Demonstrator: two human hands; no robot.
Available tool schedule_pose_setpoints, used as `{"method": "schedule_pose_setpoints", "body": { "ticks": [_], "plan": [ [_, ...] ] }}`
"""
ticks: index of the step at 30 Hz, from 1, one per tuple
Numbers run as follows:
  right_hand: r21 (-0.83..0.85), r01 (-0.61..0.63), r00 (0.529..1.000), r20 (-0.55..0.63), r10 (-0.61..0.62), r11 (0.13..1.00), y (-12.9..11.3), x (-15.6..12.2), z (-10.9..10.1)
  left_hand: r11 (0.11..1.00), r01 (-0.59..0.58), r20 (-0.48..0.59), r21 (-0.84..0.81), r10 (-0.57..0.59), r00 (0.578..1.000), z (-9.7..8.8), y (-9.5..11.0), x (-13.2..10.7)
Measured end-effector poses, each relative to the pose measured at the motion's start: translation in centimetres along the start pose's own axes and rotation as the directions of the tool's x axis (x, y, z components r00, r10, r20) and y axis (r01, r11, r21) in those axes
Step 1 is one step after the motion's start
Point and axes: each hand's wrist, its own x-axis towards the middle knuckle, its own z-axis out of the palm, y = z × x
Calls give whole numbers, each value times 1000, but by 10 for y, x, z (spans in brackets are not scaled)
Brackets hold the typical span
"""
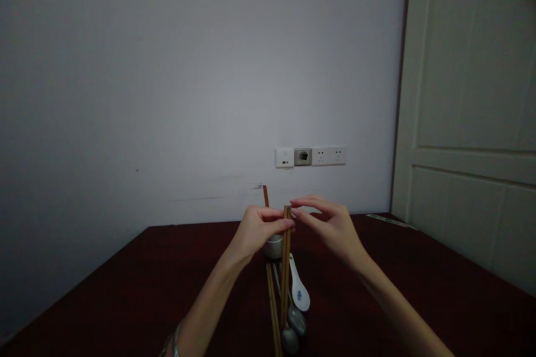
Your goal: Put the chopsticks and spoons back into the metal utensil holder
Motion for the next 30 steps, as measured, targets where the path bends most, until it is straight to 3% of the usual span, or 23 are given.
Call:
{"method": "schedule_pose_setpoints", "body": {
  "ticks": [7, 30],
  "plan": [
    [-58, 106, 994, -2, -107, 993, 3, 1, 5, 1000, 7, 6, 9, -7, 1000, 0, -2, 0],
    [-134, 167, 986, 25, -165, 977, 1, 0, 3, 999, 29, 41, 20, -30, 999, 2, -2, -1]
  ]
}}
